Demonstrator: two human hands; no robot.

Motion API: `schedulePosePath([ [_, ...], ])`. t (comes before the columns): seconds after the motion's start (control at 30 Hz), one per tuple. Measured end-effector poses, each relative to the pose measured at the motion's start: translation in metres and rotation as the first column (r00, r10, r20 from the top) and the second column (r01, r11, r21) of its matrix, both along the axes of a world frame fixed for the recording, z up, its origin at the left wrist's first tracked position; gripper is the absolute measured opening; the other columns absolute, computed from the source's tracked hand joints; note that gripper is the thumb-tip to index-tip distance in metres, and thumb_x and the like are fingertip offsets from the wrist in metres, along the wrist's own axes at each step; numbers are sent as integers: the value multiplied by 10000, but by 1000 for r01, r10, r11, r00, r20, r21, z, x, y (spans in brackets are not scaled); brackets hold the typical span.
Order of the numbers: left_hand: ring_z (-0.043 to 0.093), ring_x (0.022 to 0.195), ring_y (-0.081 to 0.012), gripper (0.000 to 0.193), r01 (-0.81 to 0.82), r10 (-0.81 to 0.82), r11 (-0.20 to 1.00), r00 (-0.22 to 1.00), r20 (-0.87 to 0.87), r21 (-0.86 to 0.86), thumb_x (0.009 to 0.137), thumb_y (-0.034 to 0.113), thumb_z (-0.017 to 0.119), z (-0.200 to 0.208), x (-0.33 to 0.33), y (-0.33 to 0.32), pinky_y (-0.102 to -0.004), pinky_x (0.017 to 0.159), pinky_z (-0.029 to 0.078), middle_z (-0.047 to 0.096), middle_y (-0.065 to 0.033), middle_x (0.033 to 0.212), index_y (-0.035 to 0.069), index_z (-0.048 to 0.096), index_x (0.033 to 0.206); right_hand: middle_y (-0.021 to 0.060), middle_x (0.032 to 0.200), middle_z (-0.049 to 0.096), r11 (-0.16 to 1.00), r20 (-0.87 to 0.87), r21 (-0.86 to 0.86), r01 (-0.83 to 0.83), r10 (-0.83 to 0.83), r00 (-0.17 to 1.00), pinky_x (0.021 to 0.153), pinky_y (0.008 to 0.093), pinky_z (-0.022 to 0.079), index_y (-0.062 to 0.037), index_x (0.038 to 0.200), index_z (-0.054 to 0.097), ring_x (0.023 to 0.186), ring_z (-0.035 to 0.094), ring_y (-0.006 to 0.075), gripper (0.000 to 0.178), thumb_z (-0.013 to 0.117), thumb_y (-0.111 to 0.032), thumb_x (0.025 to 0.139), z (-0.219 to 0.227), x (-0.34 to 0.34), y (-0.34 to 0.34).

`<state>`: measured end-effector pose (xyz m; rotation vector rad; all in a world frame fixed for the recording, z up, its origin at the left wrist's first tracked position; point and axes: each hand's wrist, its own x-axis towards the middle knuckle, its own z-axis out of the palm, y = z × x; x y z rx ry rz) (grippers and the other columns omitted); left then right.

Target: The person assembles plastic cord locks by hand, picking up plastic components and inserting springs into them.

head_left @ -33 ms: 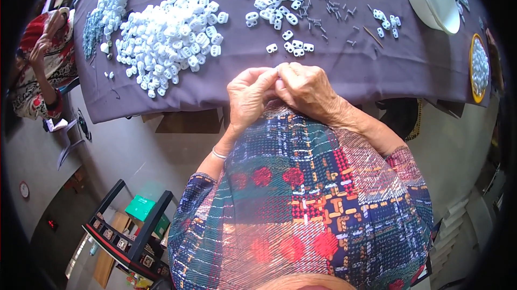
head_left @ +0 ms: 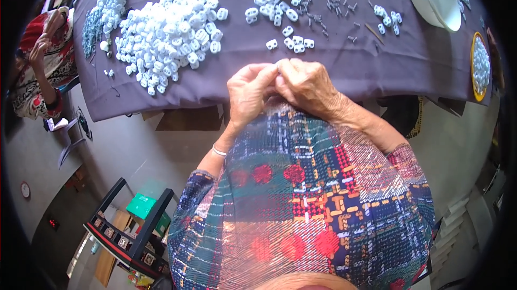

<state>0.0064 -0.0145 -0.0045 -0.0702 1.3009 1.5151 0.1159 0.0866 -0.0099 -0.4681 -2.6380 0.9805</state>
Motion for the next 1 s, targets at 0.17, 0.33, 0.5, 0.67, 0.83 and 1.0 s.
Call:
schedulePosePath([
  [0.17, 626, 701, -142, 132, -28, 28, 1000, 999, -31, 1, 836, 62, 621, 1, 5, 4, -247, 622, 549, 632, -117, 826, -55, 602, 892, 132, 709, 560, 1000, -14, 8, 19, -19, 1000, 542, 381, 486, -1, 795, 511, 627, 587, 288, 153, 559, -146, 780, -1, 2, 0],
  [0.33, 630, 711, -147, 123, -46, 47, 998, 999, -3, 30, 831, 51, 624, -3, 6, 4, -253, 627, 553, 632, -119, 834, -54, 602, 892, 125, 668, 533, 996, -94, -56, 66, -71, 993, 529, 372, 477, -18, 820, 502, 609, 574, 286, 134, 599, -75, 748, -6, 3, 1],
  [0.5, 637, 706, -158, 119, -61, 58, 996, 997, 48, 62, 826, 41, 625, -2, 5, 3, -272, 634, 564, 634, -127, 826, -56, 596, 889, 136, 688, 544, 986, -91, -133, 101, -114, 989, 544, 371, 479, -17, 816, 503, 626, 575, 296, 144, 613, -86, 752, 0, 5, 2],
  [0.67, 641, 695, -164, 118, -38, 35, 998, 998, 54, 53, 825, 35, 624, -3, 4, 2, -280, 627, 569, 634, -132, 817, -60, 590, 887, 136, 682, 541, 991, -41, -96, 91, -96, 995, 536, 371, 478, -19, 809, 503, 620, 571, 297, 135, 605, -93, 762, -2, 6, 1],
  [0.83, 640, 695, -160, 105, -38, 37, 998, 999, 30, 42, 825, 23, 620, 1, 5, 4, -267, 626, 563, 636, -131, 822, -63, 600, 881, 129, 661, 532, 999, -57, -22, 49, -50, 997, 515, 368, 471, -20, 795, 501, 595, 561, 292, 126, 594, -101, 770, -2, 5, 2],
  [1.0, 638, 699, -154, 98, -40, 40, 999, 999, -3, 31, 828, 20, 616, -1, 5, 3, -256, 632, 558, 638, -127, 823, -62, 604, 881, 130, 646, 526, 999, -71, -22, 27, -28, 997, 506, 369, 466, -19, 790, 499, 588, 558, 291, 128, 595, -101, 768, -4, 4, 3],
])
